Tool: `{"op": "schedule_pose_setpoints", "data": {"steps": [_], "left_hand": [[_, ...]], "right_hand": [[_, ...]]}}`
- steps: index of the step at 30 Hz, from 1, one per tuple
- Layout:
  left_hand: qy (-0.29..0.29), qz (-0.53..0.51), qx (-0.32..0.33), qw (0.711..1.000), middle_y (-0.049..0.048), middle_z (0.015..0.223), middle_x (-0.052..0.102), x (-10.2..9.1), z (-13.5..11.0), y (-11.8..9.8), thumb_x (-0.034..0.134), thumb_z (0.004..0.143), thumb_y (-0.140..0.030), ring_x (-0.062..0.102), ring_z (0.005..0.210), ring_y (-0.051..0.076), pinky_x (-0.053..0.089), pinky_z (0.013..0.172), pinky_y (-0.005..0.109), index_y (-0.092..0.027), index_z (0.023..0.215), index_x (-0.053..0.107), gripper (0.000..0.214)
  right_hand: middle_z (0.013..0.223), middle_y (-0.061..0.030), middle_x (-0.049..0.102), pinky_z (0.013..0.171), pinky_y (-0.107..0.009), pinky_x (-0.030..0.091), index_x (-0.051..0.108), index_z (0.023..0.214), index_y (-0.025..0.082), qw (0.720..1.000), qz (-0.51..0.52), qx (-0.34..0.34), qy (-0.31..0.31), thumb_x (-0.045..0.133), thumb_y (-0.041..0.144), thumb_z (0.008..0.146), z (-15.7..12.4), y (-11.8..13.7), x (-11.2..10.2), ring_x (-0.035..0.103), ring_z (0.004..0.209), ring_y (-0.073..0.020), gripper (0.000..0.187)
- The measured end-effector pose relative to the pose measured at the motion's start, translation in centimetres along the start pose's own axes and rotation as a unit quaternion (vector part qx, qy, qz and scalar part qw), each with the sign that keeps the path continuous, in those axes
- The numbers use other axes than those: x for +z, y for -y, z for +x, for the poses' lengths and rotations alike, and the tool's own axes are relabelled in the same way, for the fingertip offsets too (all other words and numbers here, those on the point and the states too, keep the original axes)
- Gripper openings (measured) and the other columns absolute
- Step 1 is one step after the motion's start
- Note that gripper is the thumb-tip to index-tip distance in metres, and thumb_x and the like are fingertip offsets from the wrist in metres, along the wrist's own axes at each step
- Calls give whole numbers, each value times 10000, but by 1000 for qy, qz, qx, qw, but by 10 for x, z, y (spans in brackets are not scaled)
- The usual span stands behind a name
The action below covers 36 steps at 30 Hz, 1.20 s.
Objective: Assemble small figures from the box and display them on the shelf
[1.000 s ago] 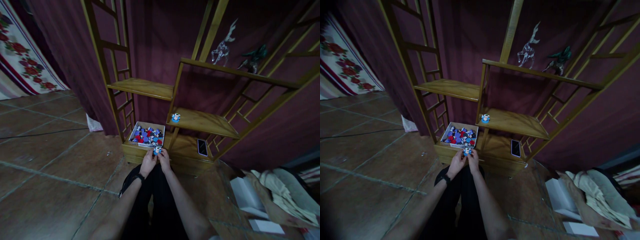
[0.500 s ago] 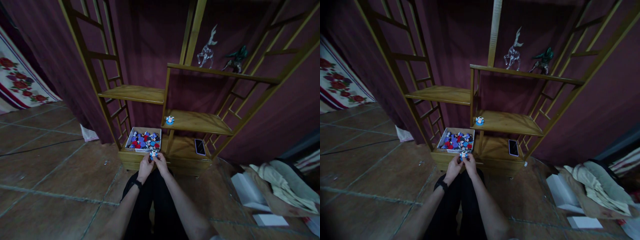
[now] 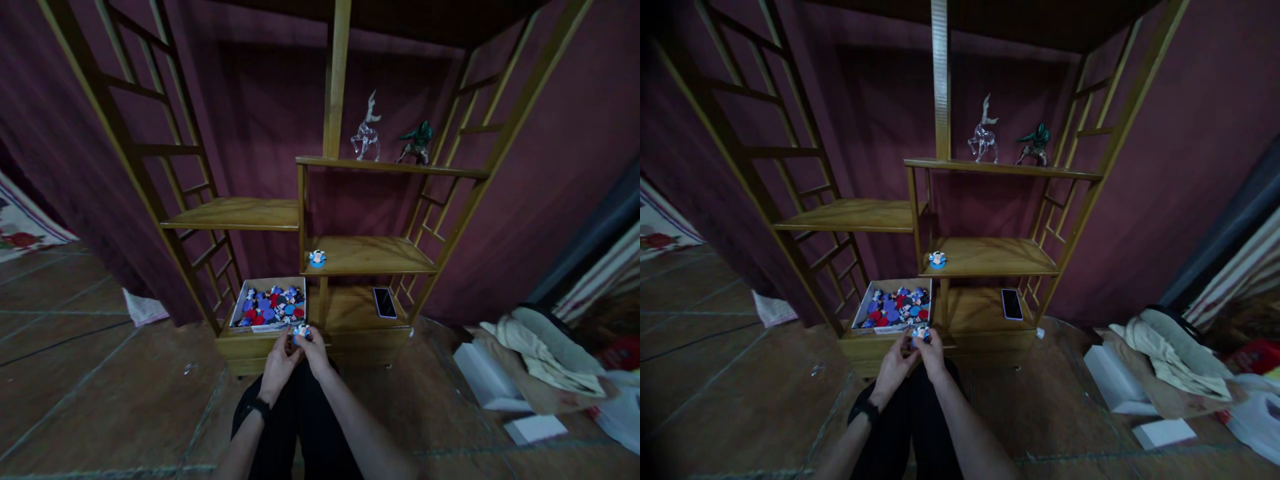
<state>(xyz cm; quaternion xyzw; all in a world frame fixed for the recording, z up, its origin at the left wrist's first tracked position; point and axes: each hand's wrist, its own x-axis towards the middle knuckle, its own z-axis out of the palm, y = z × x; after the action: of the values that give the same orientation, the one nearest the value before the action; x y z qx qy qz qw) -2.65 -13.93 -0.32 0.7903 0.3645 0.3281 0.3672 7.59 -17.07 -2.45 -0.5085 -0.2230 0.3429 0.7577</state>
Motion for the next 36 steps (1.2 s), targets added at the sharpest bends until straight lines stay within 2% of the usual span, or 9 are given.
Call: {"op": "schedule_pose_setpoints", "data": {"steps": [5,10,13,15,17,19,23,31,36], "left_hand": [[2,-2,-15,1000,72,1022,633,0,-1,-3,564,733,-409,628,895,209,474,838,368,-182,1327,363,667],[4,0,-26,1000,74,1053,612,2,-1,2,511,768,-406,634,855,203,476,830,367,-189,1333,349,627],[6,7,-31,999,68,1085,605,1,-1,3,497,776,-394,632,878,210,475,832,370,-210,1331,355,601],[2,9,-31,999,73,1109,607,0,-1,3,498,776,-385,626,906,216,469,845,372,-212,1325,371,590],[-4,14,-29,999,83,1118,614,0,-1,4,502,773,-373,623,923,221,465,852,369,-198,1320,388,586],[-5,24,-28,999,92,1131,615,1,0,5,498,775,-361,623,931,219,461,859,363,-187,1316,399,577],[4,33,-25,999,111,1233,560,4,0,8,467,794,-342,608,979,203,441,900,346,-169,1315,406,552],[-1,54,-10,999,87,1167,595,2,-1,2,459,774,-302,585,1033,210,432,924,353,-190,1235,510,477],[-13,62,-11,998,71,1095,624,1,-2,0,469,755,-255,593,1014,213,437,919,356,-213,1162,572,422]], "right_hand": [[681,31,622,624,-298,457,626,751,213,1000,-5,-12,-20,686,308,609,-5,21,-10,560,637,-169,182],[724,21,645,662,-338,480,628,778,240,996,-36,-78,40,669,309,671,1,83,-22,597,696,-201,134],[805,-23,658,731,-353,489,604,825,205,983,-41,-170,51,674,305,684,27,136,-26,612,784,-217,186],[846,-10,653,776,-327,481,583,841,206,978,-41,-202,47,671,309,680,56,168,-27,604,825,-191,211],[854,-7,651,786,-310,477,568,864,197,967,-76,-242,28,667,311,665,89,192,-26,600,809,-169,250],[834,0,652,775,-299,476,573,858,196,958,-154,-242,21,647,307,669,122,207,-24,600,779,-154,232],[770,14,654,742,-290,469,584,804,204,915,-344,-211,4,678,286,618,175,214,-14,599,742,-154,224],[785,19,659,734,-272,453,597,807,222,900,-382,-209,22,676,290,616,226,204,16,601,772,-162,218],[670,27,633,698,-272,452,583,686,219,896,-392,-202,53,697,272,588,239,193,14,594,713,-170,159]]}}
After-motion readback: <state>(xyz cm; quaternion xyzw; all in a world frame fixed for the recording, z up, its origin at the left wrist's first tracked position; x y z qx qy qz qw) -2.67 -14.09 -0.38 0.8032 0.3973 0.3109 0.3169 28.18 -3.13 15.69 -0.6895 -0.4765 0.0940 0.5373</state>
